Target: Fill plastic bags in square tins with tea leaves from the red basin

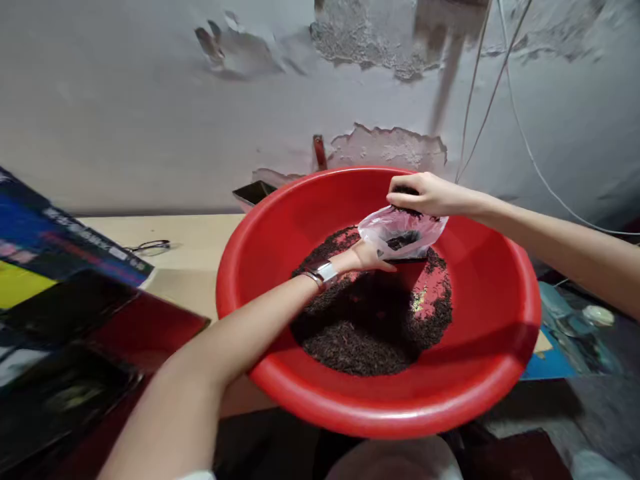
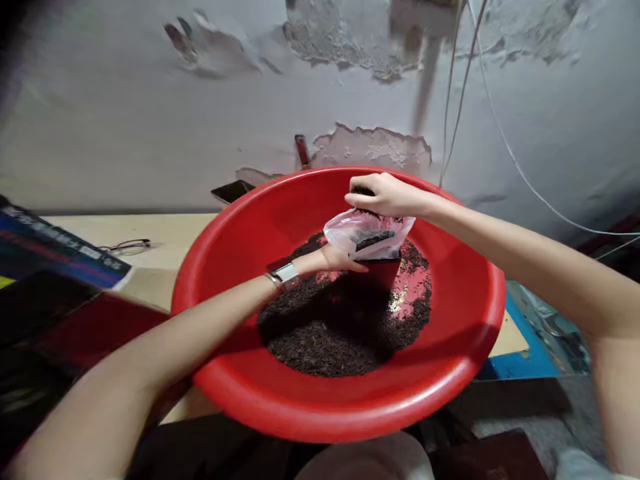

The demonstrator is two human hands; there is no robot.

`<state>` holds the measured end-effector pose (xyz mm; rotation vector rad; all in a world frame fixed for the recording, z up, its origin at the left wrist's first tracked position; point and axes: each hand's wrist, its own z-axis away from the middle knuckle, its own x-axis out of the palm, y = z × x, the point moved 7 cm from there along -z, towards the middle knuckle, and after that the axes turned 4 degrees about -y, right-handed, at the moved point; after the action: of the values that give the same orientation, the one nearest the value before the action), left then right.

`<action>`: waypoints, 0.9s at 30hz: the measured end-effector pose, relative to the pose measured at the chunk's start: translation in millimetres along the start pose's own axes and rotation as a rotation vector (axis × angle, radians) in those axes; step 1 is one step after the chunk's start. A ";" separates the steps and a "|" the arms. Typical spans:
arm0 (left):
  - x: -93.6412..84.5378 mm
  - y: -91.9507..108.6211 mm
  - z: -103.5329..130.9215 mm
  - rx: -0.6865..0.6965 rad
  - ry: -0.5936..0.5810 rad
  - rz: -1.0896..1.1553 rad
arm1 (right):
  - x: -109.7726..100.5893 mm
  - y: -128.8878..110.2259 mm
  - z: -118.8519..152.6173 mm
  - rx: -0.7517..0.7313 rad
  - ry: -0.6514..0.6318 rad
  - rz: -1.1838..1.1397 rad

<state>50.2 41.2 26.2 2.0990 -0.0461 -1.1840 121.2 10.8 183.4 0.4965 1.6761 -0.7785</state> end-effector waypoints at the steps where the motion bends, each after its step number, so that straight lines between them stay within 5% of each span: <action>1: 0.8 -3.5 -0.2 -0.028 0.002 0.007 | 5.2 5.3 -2.9 0.003 -0.028 -0.002; 14: -0.8 -8.1 -5.6 0.025 0.061 0.133 | 22.2 33.4 -5.6 0.095 -0.025 0.022; 19: -3.2 -6.2 -3.8 0.009 0.075 0.172 | 28.5 24.6 -2.0 0.083 -0.047 0.079; 23: -7.3 7.2 -4.1 -0.014 0.042 0.250 | 1.9 32.1 11.2 0.155 0.198 0.025; 27: -13.7 19.4 -7.6 -0.043 0.096 0.356 | -28.7 86.2 44.9 0.326 0.504 0.015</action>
<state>53.8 35.9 50.3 2.0029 -0.3322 -0.8631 218.1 40.2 186.0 0.9966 2.0085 -0.9775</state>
